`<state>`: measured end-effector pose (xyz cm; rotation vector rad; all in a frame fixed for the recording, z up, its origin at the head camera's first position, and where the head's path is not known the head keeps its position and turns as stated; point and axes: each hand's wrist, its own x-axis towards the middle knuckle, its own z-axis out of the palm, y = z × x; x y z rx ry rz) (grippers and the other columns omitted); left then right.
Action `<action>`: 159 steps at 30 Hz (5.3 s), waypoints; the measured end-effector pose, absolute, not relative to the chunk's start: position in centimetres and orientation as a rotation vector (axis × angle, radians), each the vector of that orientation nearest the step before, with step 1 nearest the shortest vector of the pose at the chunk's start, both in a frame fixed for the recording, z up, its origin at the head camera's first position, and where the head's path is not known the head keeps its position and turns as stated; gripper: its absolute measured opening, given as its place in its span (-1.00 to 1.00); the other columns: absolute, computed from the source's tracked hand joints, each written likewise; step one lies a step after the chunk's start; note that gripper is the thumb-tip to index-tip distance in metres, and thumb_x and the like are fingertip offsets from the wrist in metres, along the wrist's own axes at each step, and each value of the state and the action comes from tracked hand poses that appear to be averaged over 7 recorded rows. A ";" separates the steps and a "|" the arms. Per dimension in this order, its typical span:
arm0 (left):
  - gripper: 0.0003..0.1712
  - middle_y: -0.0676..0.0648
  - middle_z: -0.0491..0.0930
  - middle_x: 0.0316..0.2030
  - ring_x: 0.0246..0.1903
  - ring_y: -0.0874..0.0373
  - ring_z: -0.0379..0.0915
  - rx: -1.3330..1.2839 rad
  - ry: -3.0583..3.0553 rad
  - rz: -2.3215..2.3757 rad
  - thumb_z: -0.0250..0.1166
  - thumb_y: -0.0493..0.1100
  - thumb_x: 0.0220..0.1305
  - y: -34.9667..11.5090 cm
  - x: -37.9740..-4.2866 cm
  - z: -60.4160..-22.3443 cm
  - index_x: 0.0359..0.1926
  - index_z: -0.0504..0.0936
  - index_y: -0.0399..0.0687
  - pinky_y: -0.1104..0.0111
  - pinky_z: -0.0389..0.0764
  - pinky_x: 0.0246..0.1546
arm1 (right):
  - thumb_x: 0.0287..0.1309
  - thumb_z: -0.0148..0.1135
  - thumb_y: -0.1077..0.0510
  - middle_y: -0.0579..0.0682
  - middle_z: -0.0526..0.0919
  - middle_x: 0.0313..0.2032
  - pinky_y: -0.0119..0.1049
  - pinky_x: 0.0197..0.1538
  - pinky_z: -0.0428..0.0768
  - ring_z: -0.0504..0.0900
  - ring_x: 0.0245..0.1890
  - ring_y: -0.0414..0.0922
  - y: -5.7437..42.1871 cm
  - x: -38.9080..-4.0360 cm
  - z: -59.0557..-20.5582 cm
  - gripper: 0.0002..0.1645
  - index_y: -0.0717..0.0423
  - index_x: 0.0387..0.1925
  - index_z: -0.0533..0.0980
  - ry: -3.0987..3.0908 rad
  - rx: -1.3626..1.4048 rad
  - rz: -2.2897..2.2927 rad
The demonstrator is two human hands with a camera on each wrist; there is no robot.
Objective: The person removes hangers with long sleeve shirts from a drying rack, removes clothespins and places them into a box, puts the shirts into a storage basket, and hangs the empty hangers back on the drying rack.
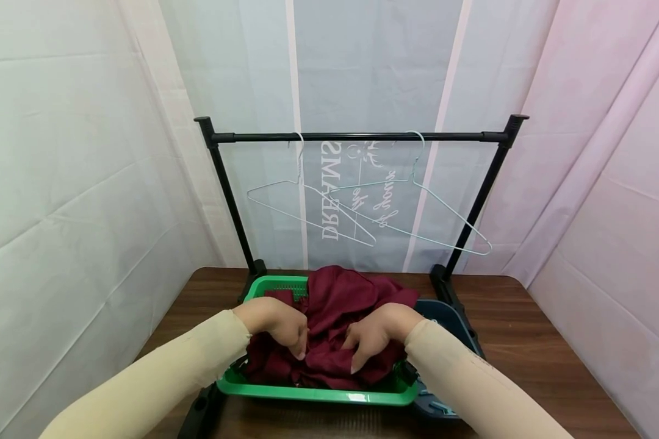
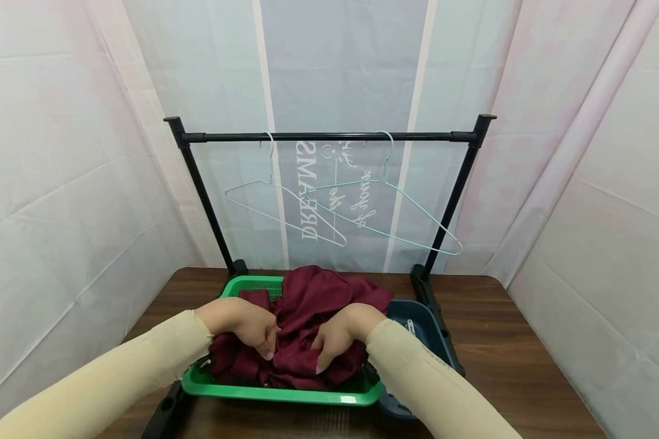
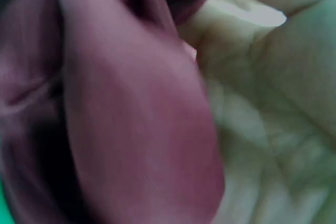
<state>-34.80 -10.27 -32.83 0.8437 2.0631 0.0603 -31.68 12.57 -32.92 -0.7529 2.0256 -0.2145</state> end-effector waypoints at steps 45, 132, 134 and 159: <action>-0.41 -0.16 0.58 0.20 0.22 -0.05 0.49 1.095 2.544 0.065 0.35 -0.27 0.36 -8.2 -44.1 -32.9 0.38 0.47 -0.08 0.10 0.50 0.24 | 0.11 0.52 0.16 0.24 0.58 0.22 0.14 0.22 0.53 0.54 0.24 0.19 19.6 -33.0 -31.2 -0.19 0.26 0.36 0.42 2.686 -0.406 -0.585; -0.39 0.16 0.65 -0.03 0.00 0.24 0.54 0.707 2.282 -0.103 0.64 0.21 -0.04 -11.7 -35.4 -34.8 0.02 0.66 0.21 0.28 0.54 0.10 | 0.03 0.62 -0.04 0.13 0.51 0.26 0.04 0.19 0.56 0.55 0.22 0.09 11.0 -35.6 -30.9 -0.07 -0.03 0.42 0.41 2.681 -0.684 -0.301; -0.38 0.15 0.65 0.00 0.01 0.23 0.54 0.703 2.285 -0.126 0.65 0.22 -0.05 -11.6 -35.5 -34.8 0.02 0.66 0.22 0.27 0.54 0.11 | 0.02 0.62 -0.07 0.22 0.37 0.37 0.11 0.16 0.57 0.50 0.26 0.20 10.4 -35.9 -31.5 0.06 -0.10 0.52 0.30 2.731 -0.613 -0.263; -0.33 0.12 0.64 0.08 0.10 0.17 0.54 0.688 2.276 -0.131 0.64 0.22 -0.04 -11.7 -35.5 -34.9 0.10 0.66 0.21 0.23 0.53 0.15 | 0.18 0.24 0.42 -0.15 0.69 -0.42 -0.37 -0.30 0.46 0.44 -0.42 -0.29 10.4 -35.2 -33.6 -0.71 0.01 -0.41 0.75 2.683 -0.933 -0.473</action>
